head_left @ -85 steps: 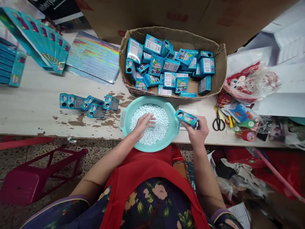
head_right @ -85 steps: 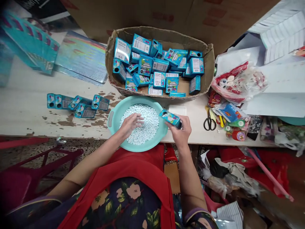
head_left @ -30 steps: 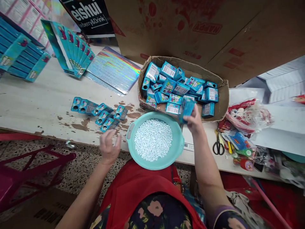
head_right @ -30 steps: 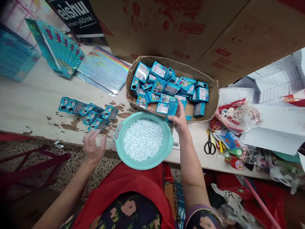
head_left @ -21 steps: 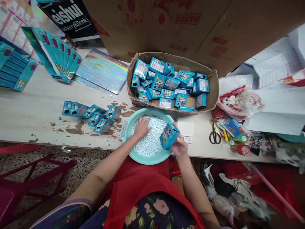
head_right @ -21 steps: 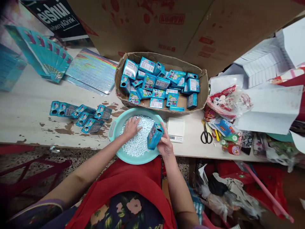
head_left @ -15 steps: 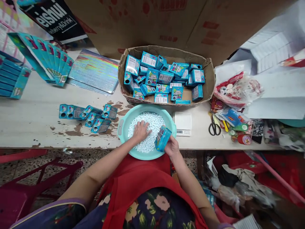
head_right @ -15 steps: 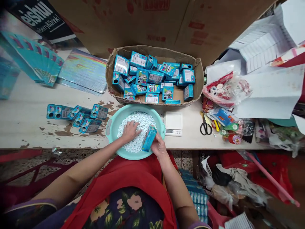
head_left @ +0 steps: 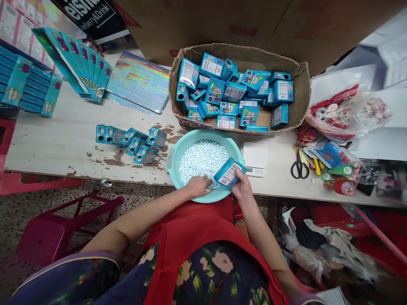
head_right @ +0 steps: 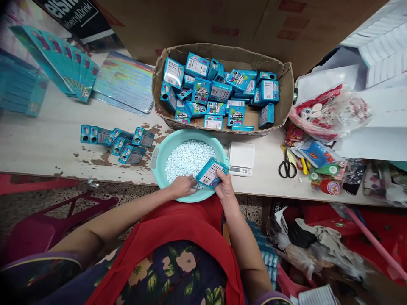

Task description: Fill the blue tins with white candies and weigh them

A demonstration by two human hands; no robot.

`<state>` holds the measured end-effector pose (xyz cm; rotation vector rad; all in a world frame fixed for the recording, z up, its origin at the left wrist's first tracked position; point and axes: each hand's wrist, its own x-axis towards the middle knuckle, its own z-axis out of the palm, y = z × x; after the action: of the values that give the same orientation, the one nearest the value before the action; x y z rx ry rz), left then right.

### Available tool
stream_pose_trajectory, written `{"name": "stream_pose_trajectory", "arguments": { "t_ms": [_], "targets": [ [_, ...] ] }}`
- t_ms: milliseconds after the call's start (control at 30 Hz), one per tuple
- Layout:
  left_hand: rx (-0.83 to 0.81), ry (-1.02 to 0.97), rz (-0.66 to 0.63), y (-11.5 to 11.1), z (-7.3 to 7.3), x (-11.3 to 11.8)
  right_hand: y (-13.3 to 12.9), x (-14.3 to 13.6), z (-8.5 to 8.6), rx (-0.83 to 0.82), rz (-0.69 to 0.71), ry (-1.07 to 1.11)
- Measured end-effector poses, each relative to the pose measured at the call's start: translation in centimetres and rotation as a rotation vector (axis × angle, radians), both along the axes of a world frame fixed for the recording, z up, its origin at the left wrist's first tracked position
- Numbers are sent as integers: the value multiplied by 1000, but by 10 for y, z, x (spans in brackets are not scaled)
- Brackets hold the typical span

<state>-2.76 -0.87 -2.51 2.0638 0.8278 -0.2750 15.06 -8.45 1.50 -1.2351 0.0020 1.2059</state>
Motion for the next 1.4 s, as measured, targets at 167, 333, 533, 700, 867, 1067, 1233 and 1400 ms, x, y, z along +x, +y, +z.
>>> {"name": "stream_pose_trajectory", "arguments": {
  "t_ms": [167,333,533,700,867,1067,1233,1400],
  "targets": [
    [-151,-145,311,26,4,-2,-4,-5,11,-89,68,-544],
    [-303,-363,574,46,39,7,-6,-25,9,-84,285,-1064],
    [-751,-986,999,41,70,37,-1,-46,1,22,395,-1303],
    [-724,-1028,1132,39,71,48,1,-45,2,25,437,-1387],
    [-658,-1016,1112,41,74,50,2,-43,5,16,404,-1375],
    [-598,-970,1084,40,77,50,4,-41,9,-24,440,-1340],
    [-582,-999,1060,38,75,52,9,-40,12,-35,435,-1309],
    [-514,-1025,1093,37,74,51,12,-42,13,-29,425,-1288]
  ]
}}
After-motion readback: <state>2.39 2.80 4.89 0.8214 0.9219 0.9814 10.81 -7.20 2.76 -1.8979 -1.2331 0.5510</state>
